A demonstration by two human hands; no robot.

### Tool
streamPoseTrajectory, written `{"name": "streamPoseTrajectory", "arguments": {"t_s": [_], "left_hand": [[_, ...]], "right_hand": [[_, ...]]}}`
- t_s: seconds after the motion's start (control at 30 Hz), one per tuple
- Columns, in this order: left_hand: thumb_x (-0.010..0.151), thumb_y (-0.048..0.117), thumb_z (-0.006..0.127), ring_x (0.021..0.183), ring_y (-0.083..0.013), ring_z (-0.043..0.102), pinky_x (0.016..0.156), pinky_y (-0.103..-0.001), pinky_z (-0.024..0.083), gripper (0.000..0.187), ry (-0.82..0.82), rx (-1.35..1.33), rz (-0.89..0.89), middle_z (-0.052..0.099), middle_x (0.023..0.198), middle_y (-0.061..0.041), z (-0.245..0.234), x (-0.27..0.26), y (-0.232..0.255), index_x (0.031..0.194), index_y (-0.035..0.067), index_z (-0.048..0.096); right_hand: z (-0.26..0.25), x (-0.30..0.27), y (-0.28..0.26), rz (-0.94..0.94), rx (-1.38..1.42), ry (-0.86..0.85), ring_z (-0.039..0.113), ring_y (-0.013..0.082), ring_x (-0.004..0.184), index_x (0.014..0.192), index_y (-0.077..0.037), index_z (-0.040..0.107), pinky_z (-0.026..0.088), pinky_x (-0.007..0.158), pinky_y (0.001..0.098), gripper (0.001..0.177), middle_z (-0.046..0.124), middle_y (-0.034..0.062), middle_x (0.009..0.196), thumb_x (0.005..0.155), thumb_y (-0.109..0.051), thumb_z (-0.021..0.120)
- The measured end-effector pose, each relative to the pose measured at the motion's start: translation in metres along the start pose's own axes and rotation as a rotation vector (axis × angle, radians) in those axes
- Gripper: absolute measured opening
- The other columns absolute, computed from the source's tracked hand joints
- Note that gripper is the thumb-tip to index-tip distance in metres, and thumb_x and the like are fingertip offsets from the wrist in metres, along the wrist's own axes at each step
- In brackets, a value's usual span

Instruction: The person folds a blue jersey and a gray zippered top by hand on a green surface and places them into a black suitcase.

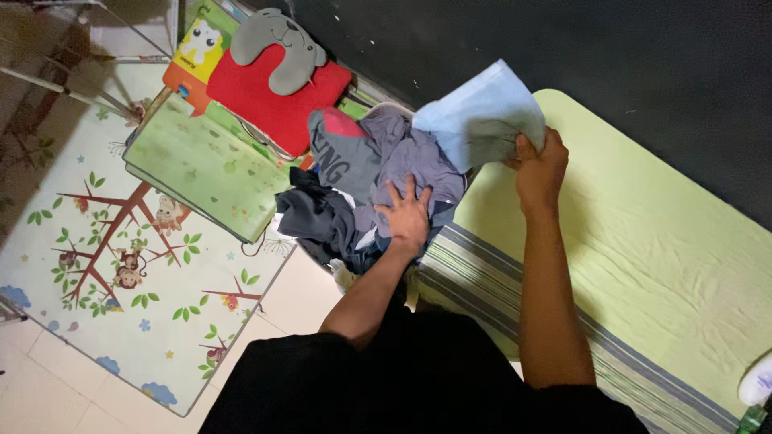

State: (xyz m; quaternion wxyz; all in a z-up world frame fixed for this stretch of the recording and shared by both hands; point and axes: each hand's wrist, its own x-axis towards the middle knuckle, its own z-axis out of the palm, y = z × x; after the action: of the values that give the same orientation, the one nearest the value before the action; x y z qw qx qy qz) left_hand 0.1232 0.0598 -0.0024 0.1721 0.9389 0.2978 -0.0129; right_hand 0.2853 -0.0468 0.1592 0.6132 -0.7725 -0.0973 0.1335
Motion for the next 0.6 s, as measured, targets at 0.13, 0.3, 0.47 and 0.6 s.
{"name": "streamPoseTrajectory", "arguments": {"t_s": [0.13, 0.3, 0.47, 0.6], "left_hand": [[0.08, 0.012, 0.072, 0.15, -0.0412, 0.025, 0.104, -0.074, 0.034, 0.054, -0.048, -0.196, 0.086, 0.033, 0.162, -0.007, 0.022, -0.007, -0.013, 0.132, 0.026, 0.064], [0.079, 0.001, 0.069, 0.136, -0.0357, 0.053, 0.113, -0.046, 0.044, 0.049, 0.224, -0.646, 0.035, 0.061, 0.14, -0.014, 0.043, -0.002, -0.044, 0.127, 0.009, 0.066], [0.094, 0.002, 0.063, 0.103, -0.0261, 0.07, 0.098, -0.034, 0.051, 0.023, 0.359, -1.156, -0.275, 0.075, 0.11, -0.017, 0.025, 0.01, -0.074, 0.117, 0.002, 0.068], [0.099, 0.001, 0.061, 0.105, -0.021, 0.066, 0.101, -0.031, 0.048, 0.022, 0.493, -1.341, -0.241, 0.073, 0.113, -0.011, -0.02, 0.015, -0.08, 0.119, -0.001, 0.068]], "right_hand": [[-0.005, 0.0, 0.032, -0.255, -0.467, 0.02, 0.066, 0.0339, 0.104, 0.123, 0.002, 0.061, 0.057, 0.088, 0.0452, 0.028, 0.063, 0.0193, 0.118, 0.097, -0.004, 0.07], [0.001, 0.003, 0.084, -0.4, -0.74, -0.011, 0.058, 0.0446, 0.105, 0.121, 0.002, 0.064, 0.047, 0.092, 0.0516, 0.037, 0.059, 0.0251, 0.112, 0.087, -0.005, 0.077], [-0.004, -0.009, 0.151, -0.385, -0.769, -0.014, 0.055, 0.0469, 0.107, 0.122, 0.004, 0.061, 0.044, 0.091, 0.0543, 0.043, 0.058, 0.0256, 0.112, 0.085, -0.006, 0.08], [-0.022, -0.007, 0.185, -0.2, -0.437, 0.275, 0.06, 0.04, 0.111, 0.122, 0.0, 0.062, 0.049, 0.096, 0.0485, 0.038, 0.061, 0.0213, 0.12, 0.085, -0.003, 0.074]]}}
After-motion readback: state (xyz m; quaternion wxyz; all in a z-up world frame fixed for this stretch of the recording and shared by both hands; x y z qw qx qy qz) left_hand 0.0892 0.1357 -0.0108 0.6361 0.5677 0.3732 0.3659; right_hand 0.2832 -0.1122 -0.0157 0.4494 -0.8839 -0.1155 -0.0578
